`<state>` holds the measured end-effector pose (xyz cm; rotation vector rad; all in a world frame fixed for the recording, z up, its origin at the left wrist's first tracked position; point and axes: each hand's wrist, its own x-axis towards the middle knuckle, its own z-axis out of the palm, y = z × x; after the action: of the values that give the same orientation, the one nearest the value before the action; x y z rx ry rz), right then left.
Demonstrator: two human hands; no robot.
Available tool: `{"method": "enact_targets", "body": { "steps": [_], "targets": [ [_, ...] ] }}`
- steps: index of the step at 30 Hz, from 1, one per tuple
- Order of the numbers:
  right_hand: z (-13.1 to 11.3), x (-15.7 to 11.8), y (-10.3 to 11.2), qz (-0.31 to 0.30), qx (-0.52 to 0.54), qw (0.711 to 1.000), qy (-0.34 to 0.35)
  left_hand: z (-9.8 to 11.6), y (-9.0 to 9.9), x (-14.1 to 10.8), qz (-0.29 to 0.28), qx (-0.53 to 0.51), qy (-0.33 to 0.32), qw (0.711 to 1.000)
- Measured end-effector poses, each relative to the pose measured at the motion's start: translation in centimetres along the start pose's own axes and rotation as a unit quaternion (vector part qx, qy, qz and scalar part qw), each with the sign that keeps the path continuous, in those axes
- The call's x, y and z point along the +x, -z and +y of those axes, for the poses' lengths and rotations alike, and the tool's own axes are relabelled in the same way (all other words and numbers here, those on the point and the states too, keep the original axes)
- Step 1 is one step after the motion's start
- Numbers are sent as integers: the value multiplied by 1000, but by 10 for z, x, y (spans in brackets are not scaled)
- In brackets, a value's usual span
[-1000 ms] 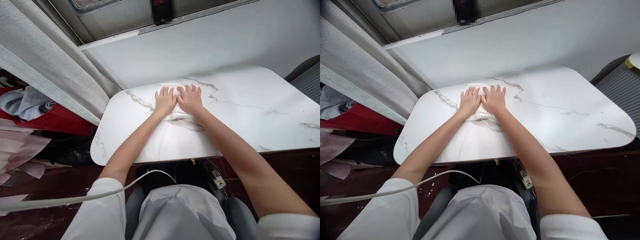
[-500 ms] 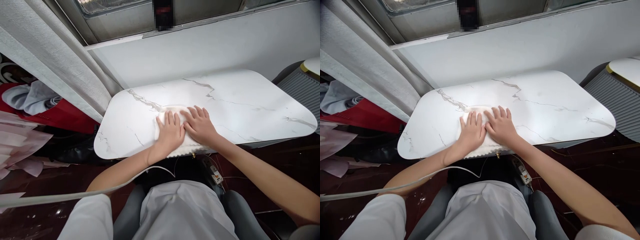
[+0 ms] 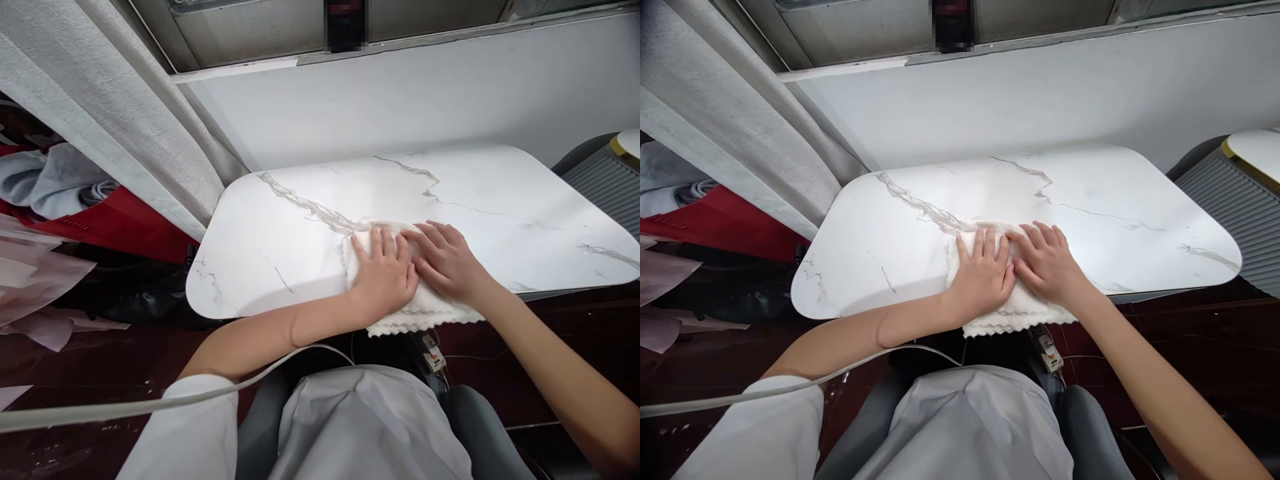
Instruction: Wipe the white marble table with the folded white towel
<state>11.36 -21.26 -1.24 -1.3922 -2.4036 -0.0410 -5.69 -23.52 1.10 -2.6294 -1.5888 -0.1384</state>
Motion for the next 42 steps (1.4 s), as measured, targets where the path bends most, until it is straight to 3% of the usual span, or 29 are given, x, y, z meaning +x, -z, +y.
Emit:
{"method": "enact_targets", "body": {
  "steps": [7, 13, 19, 27, 35, 42],
  "targets": [
    [33, 67, -14, -23, 8, 1000, -19, -31, -8, 61, 7, -59, 41, 997],
    [35, 118, -27, -28, 29, 997, -70, -76, -17, 98, 41, -112, 55, 991],
    [42, 164, -37, -58, 45, 993, -94, -103, -21, 129, 63, -128, 88, 986],
    [61, 211, -54, -39, 18, 994, -104, -142, -29, 179, 84, -139, 89, 983],
    [88, 235, -61, -30, 23, 992, -122, -146, -31, 216, 77, -105, 96, 987],
    [108, 228, -62, -12, 22, 992, -121, -130, -33, 227, 77, -96, 97, 988]
  ]
}}
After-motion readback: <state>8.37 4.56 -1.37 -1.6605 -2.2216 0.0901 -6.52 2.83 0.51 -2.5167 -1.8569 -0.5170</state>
